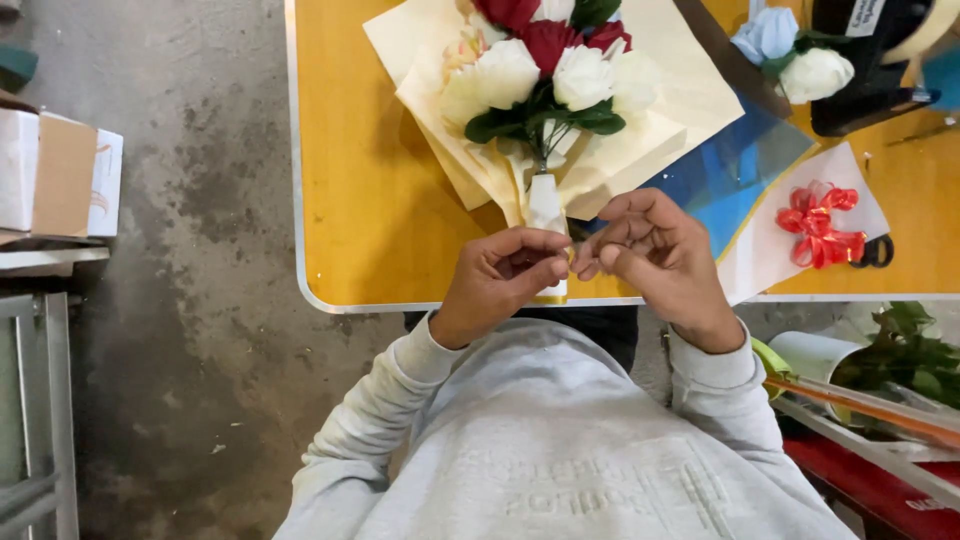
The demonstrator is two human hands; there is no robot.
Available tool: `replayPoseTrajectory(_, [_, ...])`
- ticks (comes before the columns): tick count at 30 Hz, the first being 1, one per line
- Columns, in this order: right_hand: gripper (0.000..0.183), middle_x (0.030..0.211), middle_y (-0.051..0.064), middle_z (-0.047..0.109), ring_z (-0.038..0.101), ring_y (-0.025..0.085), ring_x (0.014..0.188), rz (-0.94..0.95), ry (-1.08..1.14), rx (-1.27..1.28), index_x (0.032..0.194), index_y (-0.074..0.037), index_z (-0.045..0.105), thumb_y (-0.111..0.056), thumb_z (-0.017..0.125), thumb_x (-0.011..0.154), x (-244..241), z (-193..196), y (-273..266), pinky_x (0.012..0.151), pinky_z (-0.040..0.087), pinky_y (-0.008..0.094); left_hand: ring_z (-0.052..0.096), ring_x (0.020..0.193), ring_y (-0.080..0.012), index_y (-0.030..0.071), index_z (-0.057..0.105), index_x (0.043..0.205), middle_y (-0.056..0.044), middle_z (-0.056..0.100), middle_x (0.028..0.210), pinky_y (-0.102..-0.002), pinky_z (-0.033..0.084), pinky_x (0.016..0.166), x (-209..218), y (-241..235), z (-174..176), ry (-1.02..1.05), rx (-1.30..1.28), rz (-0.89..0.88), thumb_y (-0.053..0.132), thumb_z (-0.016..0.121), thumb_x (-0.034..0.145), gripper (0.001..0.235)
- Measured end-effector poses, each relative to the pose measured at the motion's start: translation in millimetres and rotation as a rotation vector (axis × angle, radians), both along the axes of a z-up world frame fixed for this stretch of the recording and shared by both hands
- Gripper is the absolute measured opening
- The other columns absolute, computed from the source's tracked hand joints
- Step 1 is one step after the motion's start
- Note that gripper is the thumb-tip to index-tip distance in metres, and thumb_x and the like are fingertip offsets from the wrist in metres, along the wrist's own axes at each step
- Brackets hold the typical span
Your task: Wrapping a bouquet of artificial flowers with decorative paper and securing it with tape.
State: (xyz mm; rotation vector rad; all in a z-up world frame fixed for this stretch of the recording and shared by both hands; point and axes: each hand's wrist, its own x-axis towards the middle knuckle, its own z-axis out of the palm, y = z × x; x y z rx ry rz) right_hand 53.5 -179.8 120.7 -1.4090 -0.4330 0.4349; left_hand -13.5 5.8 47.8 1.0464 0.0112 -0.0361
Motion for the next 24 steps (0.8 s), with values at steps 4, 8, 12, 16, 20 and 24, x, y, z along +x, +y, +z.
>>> replayPoseTrajectory(4, [0.035,0.073,0.024,0.065,0.077,0.033,0.075,-0.026,-0.009,0.107,0.12,0.014,0.051,0.014,0.061,0.087,0,-9,-10,0.069,0.066,0.041,0.071,0.075,-0.0122,-0.006,0.073,0.109,-0.013,0.074,0.085,-0.026,0.064,0.073,8,-4,19,-0.113,0.144,0.067,0.0,0.075,0.093,0.018])
replayPoseTrajectory(8, [0.033,0.074,0.023,0.064,0.076,0.036,0.085,-0.049,-0.008,0.162,0.119,0.015,0.052,0.014,0.062,0.088,3,-20,-19,0.071,0.066,0.045,0.073,0.075,-0.0189,-0.007,0.07,0.113,-0.018,0.074,0.086,-0.032,0.066,0.073,8,-9,24,-0.109,0.069,0.073,0.0,0.065,0.099,0.016])
replayPoseTrajectory(12, [0.031,0.074,0.023,0.062,0.075,0.038,0.087,-0.091,-0.126,0.147,0.119,0.014,0.051,0.013,0.062,0.09,5,-22,-20,0.069,0.066,0.044,0.074,0.09,-0.0236,-0.003,0.063,0.124,-0.019,0.071,0.102,-0.039,0.066,0.078,12,-13,20,-0.047,-0.051,0.128,0.019,0.061,0.104,0.03])
replayPoseTrajectory(16, [0.03,0.077,0.021,0.062,0.073,0.032,0.083,-0.184,-0.239,0.201,0.122,0.014,0.05,0.014,0.06,0.093,3,-21,-9,0.062,0.062,0.035,0.069,0.07,-0.0179,-0.002,0.068,0.1,-0.014,0.067,0.086,-0.028,0.06,0.064,7,-27,54,-0.229,0.298,0.476,0.007,0.069,0.098,0.009])
replayPoseTrajectory(20, [0.03,0.08,0.021,0.066,0.072,0.026,0.076,-0.32,-0.461,0.109,0.121,0.016,0.051,0.012,0.064,0.094,3,-17,6,0.06,0.061,0.031,0.073,0.083,-0.0252,-0.002,0.074,0.103,-0.018,0.07,0.098,-0.035,0.063,0.075,4,-39,57,-0.158,0.337,0.382,0.01,0.083,0.087,0.022])
replayPoseTrajectory(24, [0.034,0.078,0.02,0.07,0.073,0.029,0.074,-0.366,-0.687,0.007,0.121,0.019,0.054,0.015,0.067,0.09,9,-28,15,0.059,0.058,0.032,0.073,0.081,-0.0195,-0.003,0.076,0.102,-0.015,0.073,0.096,-0.031,0.063,0.073,15,-40,42,-0.036,0.153,0.31,0.013,0.077,0.094,0.017])
